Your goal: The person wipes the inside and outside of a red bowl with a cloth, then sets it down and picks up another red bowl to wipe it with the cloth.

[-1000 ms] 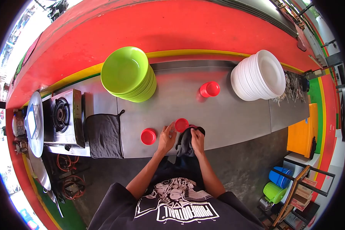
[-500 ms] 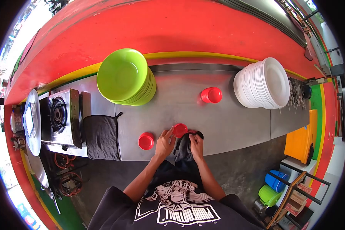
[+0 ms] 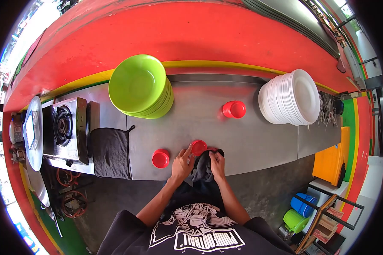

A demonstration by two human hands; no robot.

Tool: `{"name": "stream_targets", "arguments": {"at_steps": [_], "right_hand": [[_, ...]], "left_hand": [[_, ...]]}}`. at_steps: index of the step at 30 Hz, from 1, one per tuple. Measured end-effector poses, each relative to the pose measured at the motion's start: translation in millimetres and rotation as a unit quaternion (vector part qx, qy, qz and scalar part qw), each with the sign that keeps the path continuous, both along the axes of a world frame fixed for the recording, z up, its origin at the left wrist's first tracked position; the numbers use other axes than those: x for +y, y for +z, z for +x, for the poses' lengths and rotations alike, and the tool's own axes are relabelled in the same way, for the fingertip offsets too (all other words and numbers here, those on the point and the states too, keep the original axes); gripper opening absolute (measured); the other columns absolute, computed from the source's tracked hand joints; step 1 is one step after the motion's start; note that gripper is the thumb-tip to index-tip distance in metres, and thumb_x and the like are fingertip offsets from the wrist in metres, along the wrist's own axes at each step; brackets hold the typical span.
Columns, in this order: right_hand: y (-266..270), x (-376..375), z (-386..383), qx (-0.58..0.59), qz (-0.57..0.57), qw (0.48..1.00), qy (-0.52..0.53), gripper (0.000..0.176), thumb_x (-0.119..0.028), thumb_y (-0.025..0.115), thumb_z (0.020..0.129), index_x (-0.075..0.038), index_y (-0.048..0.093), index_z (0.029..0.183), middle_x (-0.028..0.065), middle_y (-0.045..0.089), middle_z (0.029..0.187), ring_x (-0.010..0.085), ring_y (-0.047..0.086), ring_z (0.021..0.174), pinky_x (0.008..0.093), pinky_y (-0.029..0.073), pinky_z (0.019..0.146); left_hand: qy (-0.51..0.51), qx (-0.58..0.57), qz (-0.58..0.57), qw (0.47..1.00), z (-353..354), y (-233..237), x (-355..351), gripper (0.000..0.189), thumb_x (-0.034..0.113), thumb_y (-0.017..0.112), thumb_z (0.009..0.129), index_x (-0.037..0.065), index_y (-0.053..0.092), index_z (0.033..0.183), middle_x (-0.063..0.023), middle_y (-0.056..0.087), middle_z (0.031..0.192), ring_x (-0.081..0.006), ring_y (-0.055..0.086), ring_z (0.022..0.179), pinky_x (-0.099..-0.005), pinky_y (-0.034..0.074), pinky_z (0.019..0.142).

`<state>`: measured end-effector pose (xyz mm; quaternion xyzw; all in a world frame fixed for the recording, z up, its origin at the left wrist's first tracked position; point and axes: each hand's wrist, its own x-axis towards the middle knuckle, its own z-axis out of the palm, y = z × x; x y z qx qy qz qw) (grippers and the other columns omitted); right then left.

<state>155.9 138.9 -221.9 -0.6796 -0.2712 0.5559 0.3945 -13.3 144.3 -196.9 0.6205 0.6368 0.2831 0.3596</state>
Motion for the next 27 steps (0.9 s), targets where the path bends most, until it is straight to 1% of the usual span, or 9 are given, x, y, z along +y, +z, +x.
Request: {"name": "stream_targets", "arguments": {"at_steps": [3, 6, 9, 13, 16, 19, 22, 25, 27], "right_hand": [[-8, -4, 1, 0.0, -0.009, 1.0, -0.005, 0.035, -0.024, 0.062, 0.097, -0.013, 0.044, 0.069, -0.01, 0.035, 0.064, 0.001, 0.029, 0.059, 0.0243, 0.021, 0.052], [-12, -6, 5, -0.009, 0.037, 0.999, 0.008, 0.023, -0.022, 0.06, 0.097, -0.006, 0.061, 0.081, -0.0078, 0.041, 0.062, 0.0019, 0.035, 0.055, 0.0254, 0.026, 0.048], [-7, -5, 3, -0.005, 0.018, 1.0, -0.004, 0.033, -0.024, 0.063, 0.096, -0.013, 0.046, 0.069, -0.0102, 0.034, 0.065, 0.0015, 0.028, 0.06, 0.0254, 0.02, 0.053], [-7, -5, 3, 0.003, 0.024, 1.0, -0.008, 0.033, -0.023, 0.063, 0.096, -0.013, 0.046, 0.069, -0.0103, 0.034, 0.065, 0.0016, 0.028, 0.06, 0.0254, 0.02, 0.053], [-16, -5, 2, 0.0, 0.042, 0.999, -0.007, 0.033, -0.023, 0.062, 0.096, -0.013, 0.046, 0.069, -0.0101, 0.035, 0.065, 0.0016, 0.028, 0.06, 0.0253, 0.02, 0.053], [-19, -7, 4, 0.007, 0.049, 0.999, -0.005, 0.033, -0.022, 0.062, 0.096, -0.013, 0.046, 0.069, -0.01, 0.035, 0.065, 0.0015, 0.029, 0.061, 0.0252, 0.02, 0.053], [-20, -7, 6, 0.012, 0.045, 0.999, 0.002, 0.032, -0.023, 0.062, 0.096, -0.013, 0.047, 0.069, -0.0098, 0.035, 0.065, 0.0014, 0.029, 0.061, 0.0252, 0.021, 0.053], [-15, -7, 5, 0.009, 0.037, 0.999, -0.003, 0.033, -0.023, 0.061, 0.096, -0.012, 0.046, 0.069, -0.0098, 0.034, 0.065, 0.0013, 0.029, 0.061, 0.0252, 0.021, 0.053], [-7, -8, 4, -0.002, 0.05, 0.999, -0.008, 0.033, -0.022, 0.061, 0.096, -0.012, 0.045, 0.069, -0.0097, 0.034, 0.065, 0.0014, 0.028, 0.061, 0.0251, 0.021, 0.053]], "left_hand": [[0.001, 0.014, 0.017, 1.0, 2, 5, -1, 0.044, 0.013, 0.062, 0.089, 0.007, 0.056, 0.132, -0.0135, 0.063, 0.089, -0.0301, 0.067, 0.076, -0.0424, 0.053, 0.066], [0.003, 0.028, 0.021, 0.999, 4, 8, -2, 0.043, 0.014, 0.062, 0.089, 0.007, 0.057, 0.131, -0.0127, 0.063, 0.089, -0.0294, 0.066, 0.075, -0.042, 0.053, 0.066], [-0.004, 0.059, 0.039, 0.997, 6, 6, -5, 0.043, 0.014, 0.063, 0.088, 0.007, 0.058, 0.13, -0.0117, 0.064, 0.09, -0.0294, 0.065, 0.075, -0.0411, 0.052, 0.068], [-0.008, 0.123, 0.072, 0.99, 7, 4, -7, 0.041, 0.013, 0.064, 0.087, 0.007, 0.059, 0.127, -0.0111, 0.064, 0.092, -0.0304, 0.064, 0.077, -0.04, 0.051, 0.071], [0.0, 0.11, 0.088, 0.99, 8, 6, -6, 0.037, 0.012, 0.064, 0.086, 0.007, 0.06, 0.123, -0.0111, 0.063, 0.093, -0.0316, 0.064, 0.081, -0.0406, 0.051, 0.073], [0.021, 0.051, 0.091, 0.994, 10, 3, -4, 0.03, 0.013, 0.065, 0.087, 0.005, 0.06, 0.116, -0.012, 0.064, 0.092, -0.0315, 0.065, 0.079, -0.0412, 0.052, 0.071], [0.041, -0.01, 0.05, 0.998, 12, 4, 0, 0.024, 0.013, 0.065, 0.088, 0.003, 0.059, 0.11, -0.0147, 0.065, 0.089, -0.0311, 0.067, 0.076, -0.04, 0.053, 0.066], [0.071, -0.097, 0.035, 0.992, 16, -5, 7, 0.019, 0.01, 0.063, 0.09, 0.0, 0.058, 0.105, -0.0176, 0.066, 0.087, -0.0288, 0.068, 0.07, -0.0366, 0.054, 0.06], [0.082, -0.112, 0.039, 0.99, 16, -6, 8, 0.017, 0.006, 0.062, 0.09, -0.001, 0.058, 0.104, -0.0183, 0.067, 0.087, -0.027, 0.068, 0.069, -0.0346, 0.055, 0.06]]}}
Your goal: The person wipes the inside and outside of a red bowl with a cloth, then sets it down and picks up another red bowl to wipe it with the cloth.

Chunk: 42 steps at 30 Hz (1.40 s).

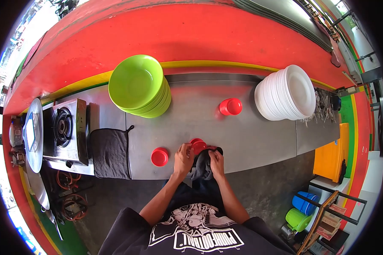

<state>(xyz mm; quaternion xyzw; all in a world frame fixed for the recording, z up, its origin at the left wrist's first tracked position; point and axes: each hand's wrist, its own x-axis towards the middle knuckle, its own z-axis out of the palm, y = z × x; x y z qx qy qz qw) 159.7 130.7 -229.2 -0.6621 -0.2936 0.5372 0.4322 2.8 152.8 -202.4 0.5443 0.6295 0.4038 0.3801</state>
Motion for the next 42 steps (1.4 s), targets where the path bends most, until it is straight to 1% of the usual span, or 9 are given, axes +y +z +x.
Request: {"name": "stream_targets", "arguments": {"at_steps": [8, 12, 15, 19, 22, 28, 37, 40, 42], "right_hand": [[29, -28, 8, -0.023, 0.051, 0.998, 0.031, 0.017, -0.016, 0.059, 0.097, -0.003, 0.059, 0.086, -0.0092, 0.046, 0.071, 0.0002, 0.035, 0.064, 0.0228, 0.026, 0.054], [78, -29, -10, -0.009, 0.087, 0.996, -0.006, 0.01, -0.01, 0.06, 0.095, -0.001, 0.062, 0.096, -0.01, 0.048, 0.071, -0.0013, 0.038, 0.063, 0.0208, 0.029, 0.053], [97, -37, -7, 0.002, 0.07, 0.997, 0.04, 0.01, -0.005, 0.06, 0.093, 0.0, 0.062, 0.101, -0.01, 0.051, 0.071, -0.0022, 0.04, 0.06, 0.0192, 0.031, 0.051], [132, -38, -18, -0.008, 0.066, 0.995, 0.075, 0.009, -0.002, 0.063, 0.088, 0.0, 0.063, 0.097, -0.0088, 0.053, 0.067, -0.0022, 0.042, 0.056, 0.0187, 0.032, 0.049], [146, -41, -34, -0.067, 0.097, 0.987, 0.106, 0.009, -0.003, 0.066, 0.085, 0.0, 0.063, 0.093, -0.0078, 0.053, 0.063, -0.0021, 0.042, 0.054, 0.019, 0.033, 0.048], [172, -40, -72, -0.105, 0.125, 0.979, 0.125, 0.009, -0.005, 0.069, 0.082, 0.0, 0.062, 0.082, -0.005, 0.053, 0.059, -0.0005, 0.043, 0.052, 0.0203, 0.034, 0.047], [184, -42, -124, -0.171, 0.116, 0.965, 0.16, 0.019, -0.009, 0.076, 0.079, 0.002, 0.062, 0.071, 0.0039, 0.061, 0.056, 0.0069, 0.055, 0.05, 0.0253, 0.043, 0.047], [181, -37, -139, -0.197, 0.16, 0.954, 0.158, 0.021, -0.01, 0.077, 0.078, 0.003, 0.063, 0.07, 0.0082, 0.064, 0.058, 0.0115, 0.059, 0.049, 0.0265, 0.045, 0.049], [181, -37, -149, -0.211, 0.176, 0.946, 0.171, 0.022, -0.009, 0.076, 0.08, 0.003, 0.06, 0.071, 0.0079, 0.061, 0.057, 0.0127, 0.056, 0.048, 0.0278, 0.044, 0.049]], "left_hand": [[-0.044, -0.059, -0.049, 0.996, -16, 43, -2, 0.016, 0.003, 0.064, 0.087, -0.004, 0.059, 0.1, -0.0153, 0.069, 0.08, -0.02, 0.068, 0.068, -0.0302, 0.053, 0.06], [-0.098, -0.117, -0.061, 0.986, -26, 68, -9, 0.016, 0.004, 0.063, 0.088, -0.006, 0.059, 0.1, -0.0144, 0.069, 0.08, -0.0169, 0.068, 0.069, -0.0294, 0.053, 0.063], [-0.112, -0.173, -0.093, 0.974, -32, 84, -18, 0.016, 0.007, 0.061, 0.092, -0.006, 0.058, 0.101, -0.0133, 0.069, 0.079, -0.0151, 0.067, 0.071, -0.0294, 0.053, 0.064], [-0.108, -0.236, -0.139, 0.956, -41, 116, -26, 0.022, 0.016, 0.055, 0.099, -0.005, 0.056, 0.106, -0.0115, 0.069, 0.08, -0.0142, 0.067, 0.075, -0.03, 0.053, 0.064], [-0.165, -0.162, -0.128, 0.965, -53, 116, -33, 0.036, 0.029, 0.046, 0.104, -0.004, 0.057, 0.11, -0.0115, 0.068, 0.09, -0.0152, 0.065, 0.082, -0.0302, 0.052, 0.072], [-0.092, -0.375, -0.065, 0.92, -57, 134, -43, 0.055, 0.045, 0.031, 0.105, -0.001, 0.06, 0.115, -0.0096, 0.065, 0.104, -0.0169, 0.061, 0.094, -0.0304, 0.048, 0.084], [-0.061, -0.353, -0.051, 0.932, -99, 124, -70, 0.067, 0.058, 0.025, 0.102, 0.0, 0.06, 0.106, -0.005, 0.06, 0.083, -0.0092, 0.052, 0.06, -0.0233, 0.041, 0.051], [-0.038, -0.331, -0.149, 0.931, -120, 143, -74, 0.067, 0.058, 0.026, 0.102, 0.0, 0.06, 0.102, -0.0031, 0.056, 0.071, -0.0088, 0.05, 0.053, -0.0228, 0.039, 0.048], [-0.01, -0.327, -0.139, 0.935, -125, 146, -74, 0.066, 0.056, 0.025, 0.103, 0.0, 0.059, 0.1, -0.0023, 0.055, 0.065, -0.0085, 0.048, 0.049, -0.0232, 0.038, 0.045]]}}
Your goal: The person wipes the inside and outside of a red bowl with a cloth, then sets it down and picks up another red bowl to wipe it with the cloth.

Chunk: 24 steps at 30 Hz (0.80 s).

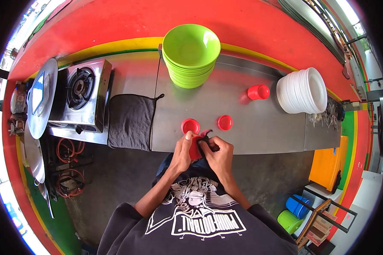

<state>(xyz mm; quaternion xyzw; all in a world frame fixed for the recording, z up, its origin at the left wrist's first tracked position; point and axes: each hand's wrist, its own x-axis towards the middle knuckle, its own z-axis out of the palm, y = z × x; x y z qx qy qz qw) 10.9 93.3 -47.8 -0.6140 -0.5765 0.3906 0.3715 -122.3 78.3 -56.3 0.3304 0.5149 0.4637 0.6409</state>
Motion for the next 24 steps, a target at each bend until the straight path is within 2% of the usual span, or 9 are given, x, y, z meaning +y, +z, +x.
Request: {"name": "stream_targets", "arguments": {"at_steps": [3, 6, 10, 15, 18, 19, 22, 23, 24], "right_hand": [[3, -8, -10, 0.011, -0.03, 0.999, 0.029, 0.02, -0.007, 0.074, 0.082, 0.001, 0.056, 0.076, 0.0048, 0.059, 0.059, 0.0093, 0.053, 0.051, 0.0275, 0.043, 0.049], [2, -15, -18, 0.082, -0.037, 0.995, 0.034, 0.015, -0.003, 0.072, 0.083, 0.0, 0.057, 0.082, 0.0002, 0.06, 0.066, 0.0035, 0.05, 0.055, 0.0213, 0.04, 0.05], [4, -19, -19, 0.12, -0.052, 0.991, 0.024, 0.017, -0.002, 0.072, 0.083, 0.0, 0.057, 0.089, -0.0002, 0.062, 0.071, 0.0046, 0.054, 0.059, 0.0218, 0.044, 0.053], [11, -20, -9, -0.024, 0.014, 0.999, 0.019, 0.018, -0.005, 0.077, 0.08, 0.001, 0.06, 0.08, 0.0057, 0.062, 0.068, 0.0097, 0.053, 0.055, 0.026, 0.041, 0.05], [25, -22, -3, -0.016, 0.088, 0.993, 0.075, 0.014, -0.004, 0.076, 0.081, 0.001, 0.064, 0.087, 0.0059, 0.064, 0.073, 0.0104, 0.053, 0.057, 0.0257, 0.04, 0.051], [37, -22, -4, -0.018, 0.104, 0.988, 0.113, 0.015, -0.004, 0.073, 0.083, 0.0, 0.068, 0.097, 0.0092, 0.069, 0.086, 0.0164, 0.061, 0.063, 0.0283, 0.046, 0.054], [32, -24, -13, -0.054, 0.163, 0.966, 0.195, 0.015, -0.003, 0.07, 0.085, 0.002, 0.068, 0.099, 0.014, 0.07, 0.099, 0.023, 0.067, 0.071, 0.0307, 0.05, 0.061], [29, -26, -12, -0.08, 0.148, 0.96, 0.226, 0.018, -0.005, 0.067, 0.087, 0.002, 0.068, 0.103, 0.0196, 0.068, 0.112, 0.0345, 0.069, 0.086, 0.0368, 0.054, 0.07], [31, -28, -12, -0.119, 0.145, 0.954, 0.235, 0.018, -0.006, 0.067, 0.088, 0.002, 0.068, 0.104, 0.0197, 0.068, 0.113, 0.0348, 0.069, 0.086, 0.0374, 0.055, 0.07]], "left_hand": [[0.02, 0.026, 0.03, 0.999, -13, -7, -5, 0.059, 0.046, 0.022, 0.104, 0.0, 0.059, 0.098, -0.0046, 0.058, 0.069, -0.0099, 0.051, 0.053, -0.025, 0.04, 0.048], [0.096, -0.017, 0.021, 0.995, -12, -18, -11, 0.053, 0.038, 0.022, 0.104, 0.001, 0.059, 0.097, -0.0061, 0.06, 0.074, -0.0115, 0.053, 0.058, -0.0263, 0.043, 0.051], [0.144, 0.02, 0.084, 0.986, -3, -17, -10, 0.052, 0.034, 0.022, 0.103, 0.0, 0.06, 0.099, -0.006, 0.061, 0.08, -0.0129, 0.055, 0.069, -0.0274, 0.045, 0.063], [0.102, 0.031, 0.041, 0.993, -9, -5, -9, 0.053, 0.037, 0.024, 0.106, -0.001, 0.06, 0.1, -0.0052, 0.06, 0.079, -0.0125, 0.054, 0.069, -0.0273, 0.044, 0.064], [0.13, -0.034, -0.014, 0.991, -12, -3, -5, 0.055, 0.039, 0.024, 0.106, -0.002, 0.061, 0.102, -0.005, 0.06, 0.079, -0.0121, 0.053, 0.069, -0.027, 0.044, 0.063], [0.124, -0.003, 0.027, 0.992, -12, -11, -4, 0.057, 0.042, 0.024, 0.106, -0.002, 0.061, 0.104, -0.0056, 0.061, 0.08, -0.0117, 0.053, 0.07, -0.0269, 0.043, 0.063], [0.102, 0.048, 0.127, 0.985, -5, -3, -6, 0.058, 0.042, 0.024, 0.106, -0.003, 0.061, 0.105, -0.0072, 0.062, 0.083, -0.0136, 0.055, 0.073, -0.0289, 0.045, 0.066], [0.046, 0.019, 0.017, 0.999, -12, 4, -12, 0.058, 0.042, 0.025, 0.106, -0.003, 0.061, 0.105, -0.0098, 0.064, 0.087, -0.0158, 0.057, 0.078, -0.0319, 0.047, 0.072], [0.052, 0.018, 0.035, 0.998, -14, 5, -13, 0.057, 0.041, 0.025, 0.106, -0.003, 0.061, 0.105, -0.0098, 0.063, 0.087, -0.0162, 0.057, 0.078, -0.0325, 0.047, 0.072]]}}
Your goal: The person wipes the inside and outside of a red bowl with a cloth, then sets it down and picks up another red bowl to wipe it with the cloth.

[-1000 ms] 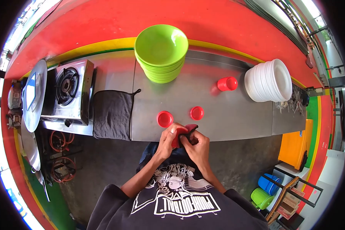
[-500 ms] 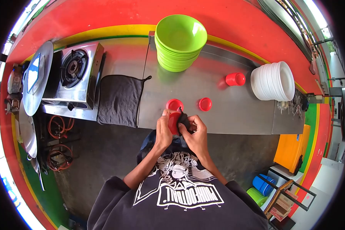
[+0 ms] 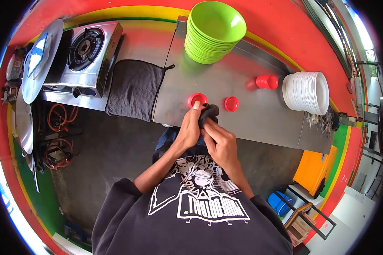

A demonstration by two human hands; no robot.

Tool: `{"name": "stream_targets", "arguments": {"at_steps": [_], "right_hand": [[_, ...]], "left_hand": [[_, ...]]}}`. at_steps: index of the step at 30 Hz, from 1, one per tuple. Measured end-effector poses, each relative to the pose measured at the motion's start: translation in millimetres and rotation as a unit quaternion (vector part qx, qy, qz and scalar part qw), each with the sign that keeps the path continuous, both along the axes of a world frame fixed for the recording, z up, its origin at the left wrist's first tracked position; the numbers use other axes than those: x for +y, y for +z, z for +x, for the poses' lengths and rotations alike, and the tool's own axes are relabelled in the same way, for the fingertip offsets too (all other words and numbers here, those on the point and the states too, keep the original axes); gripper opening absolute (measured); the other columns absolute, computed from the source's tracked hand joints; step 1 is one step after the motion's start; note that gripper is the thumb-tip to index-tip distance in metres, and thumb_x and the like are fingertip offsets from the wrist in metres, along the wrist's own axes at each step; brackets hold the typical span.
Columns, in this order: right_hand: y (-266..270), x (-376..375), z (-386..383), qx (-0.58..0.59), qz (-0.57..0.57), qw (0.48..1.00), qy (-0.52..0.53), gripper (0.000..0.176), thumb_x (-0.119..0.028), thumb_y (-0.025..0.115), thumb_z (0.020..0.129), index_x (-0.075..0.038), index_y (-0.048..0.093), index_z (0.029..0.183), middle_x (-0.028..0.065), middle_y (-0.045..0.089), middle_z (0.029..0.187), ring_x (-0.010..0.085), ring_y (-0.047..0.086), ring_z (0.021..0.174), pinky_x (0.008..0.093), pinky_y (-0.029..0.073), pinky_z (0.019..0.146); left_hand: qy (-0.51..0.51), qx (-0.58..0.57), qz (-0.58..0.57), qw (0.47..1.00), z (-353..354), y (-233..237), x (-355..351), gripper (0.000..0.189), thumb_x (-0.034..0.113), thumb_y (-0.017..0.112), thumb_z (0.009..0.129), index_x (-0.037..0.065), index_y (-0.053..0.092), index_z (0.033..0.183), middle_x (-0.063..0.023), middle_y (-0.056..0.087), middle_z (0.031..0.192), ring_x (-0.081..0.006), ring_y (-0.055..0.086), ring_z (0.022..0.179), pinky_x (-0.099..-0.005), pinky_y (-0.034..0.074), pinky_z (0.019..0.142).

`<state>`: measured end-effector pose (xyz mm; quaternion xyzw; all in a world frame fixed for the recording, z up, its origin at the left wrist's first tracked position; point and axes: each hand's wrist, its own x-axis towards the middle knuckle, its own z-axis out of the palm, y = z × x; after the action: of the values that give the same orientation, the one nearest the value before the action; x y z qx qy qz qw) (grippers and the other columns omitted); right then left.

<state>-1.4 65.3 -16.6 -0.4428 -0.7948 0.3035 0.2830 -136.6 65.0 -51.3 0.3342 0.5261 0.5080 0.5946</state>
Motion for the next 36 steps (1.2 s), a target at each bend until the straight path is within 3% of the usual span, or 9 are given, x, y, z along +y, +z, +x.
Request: {"name": "stream_targets", "arguments": {"at_steps": [6, 12, 14, 19, 22, 25, 28, 31, 36], "right_hand": [[3, -15, -1, -0.113, -0.018, 0.993, -0.007, 0.022, -0.015, 0.064, 0.09, -0.004, 0.067, 0.109, 0.0143, 0.068, 0.115, 0.0336, 0.07, 0.08, 0.0391, 0.056, 0.066], [19, -18, 13, -0.016, -0.253, 0.966, 0.049, 0.028, -0.013, 0.06, 0.093, 0.002, 0.062, 0.117, 0.0203, 0.07, 0.104, 0.0326, 0.071, 0.077, 0.0357, 0.056, 0.066], [20, -17, 12, 0.002, -0.268, 0.963, 0.032, 0.028, -0.012, 0.06, 0.093, 0.003, 0.061, 0.117, 0.0205, 0.07, 0.104, 0.0327, 0.071, 0.078, 0.0359, 0.056, 0.066], [6, -18, -2, 0.015, -0.05, 0.998, -0.032, 0.028, -0.009, 0.06, 0.091, 0.002, 0.062, 0.116, 0.019, 0.07, 0.105, 0.0327, 0.071, 0.078, 0.0371, 0.056, 0.065], [3, -26, 3, -0.052, -0.001, 0.998, -0.027, 0.027, -0.007, 0.06, 0.089, 0.002, 0.063, 0.115, 0.0182, 0.07, 0.106, 0.034, 0.07, 0.079, 0.0378, 0.056, 0.064], [1, -32, 11, 0.042, -0.063, 0.997, -0.003, 0.027, -0.005, 0.058, 0.091, 0.004, 0.064, 0.116, 0.0175, 0.069, 0.083, 0.0221, 0.063, 0.058, 0.032, 0.047, 0.056], [19, -37, 23, 0.037, -0.222, 0.974, 0.016, 0.024, -0.006, 0.06, 0.091, 0.005, 0.065, 0.112, 0.0088, 0.061, 0.071, 0.0117, 0.05, 0.051, 0.0284, 0.04, 0.05], [2, -40, 29, 0.099, -0.235, 0.967, 0.023, 0.024, -0.006, 0.06, 0.092, 0.004, 0.065, 0.113, 0.0026, 0.05, 0.067, 0.0055, 0.037, 0.053, 0.0254, 0.033, 0.049], [-8, -36, 10, 0.066, -0.035, 0.997, -0.027, 0.023, -0.004, 0.061, 0.09, 0.002, 0.066, 0.112, 0.0109, 0.065, 0.075, 0.019, 0.058, 0.055, 0.0314, 0.043, 0.052]], "left_hand": [[0.041, 0.044, 0.014, 0.998, -2, -3, -6, 0.051, 0.035, 0.025, 0.106, -0.003, 0.058, 0.098, -0.0104, 0.062, 0.082, -0.0167, 0.056, 0.077, -0.0325, 0.047, 0.072], [0.069, 0.059, 0.072, 0.993, 3, -4, -14, 0.048, 0.034, 0.023, 0.105, 0.0, 0.054, 0.093, -0.0082, 0.06, 0.083, -0.0151, 0.054, 0.074, -0.0311, 0.046, 0.071], [0.059, 0.076, 0.069, 0.993, 5, -5, -14, 0.048, 0.035, 0.021, 0.105, 0.002, 0.053, 0.092, -0.0077, 0.061, 0.085, -0.0141, 0.054, 0.074, -0.0302, 0.046, 0.07], [0.01, 0.04, -0.003, 0.999, 3, 7, -24, 0.04, 0.034, 0.023, 0.106, 0.001, 0.047, 0.108, -0.0124, 0.063, 0.091, -0.0158, 0.059, 0.073, -0.0299, 0.049, 0.063], [0.048, 0.033, 0.075, 0.995, 8, -4, -27, 0.034, 0.032, 0.025, 0.107, 0.003, 0.043, 0.106, -0.0131, 0.063, 0.09, -0.0154, 0.06, 0.074, -0.0286, 0.049, 0.062], [0.08, 0.007, 0.1, 0.992, 15, -9, -32, 0.031, 0.03, 0.028, 0.106, 0.003, 0.043, 0.101, -0.0138, 0.063, 0.089, -0.017, 0.062, 0.074, -0.0294, 0.05, 0.063], [0.071, 0.045, 0.107, 0.991, 12, 4, -34, 0.032, 0.03, 0.028, 0.106, 0.003, 0.044, 0.101, -0.0121, 0.061, 0.088, -0.0163, 0.059, 0.074, -0.0294, 0.049, 0.064], [0.051, 0.074, 0.12, 0.989, 11, -1, -32, 0.033, 0.031, 0.028, 0.106, 0.004, 0.044, 0.099, -0.0096, 0.056, 0.085, -0.015, 0.053, 0.074, -0.0292, 0.045, 0.065], [0.004, 0.098, 0.099, 0.99, 8, -10, -35, 0.039, 0.035, 0.025, 0.106, 0.003, 0.046, 0.1, -0.0063, 0.048, 0.085, -0.0121, 0.047, 0.074, -0.0277, 0.043, 0.069]]}}
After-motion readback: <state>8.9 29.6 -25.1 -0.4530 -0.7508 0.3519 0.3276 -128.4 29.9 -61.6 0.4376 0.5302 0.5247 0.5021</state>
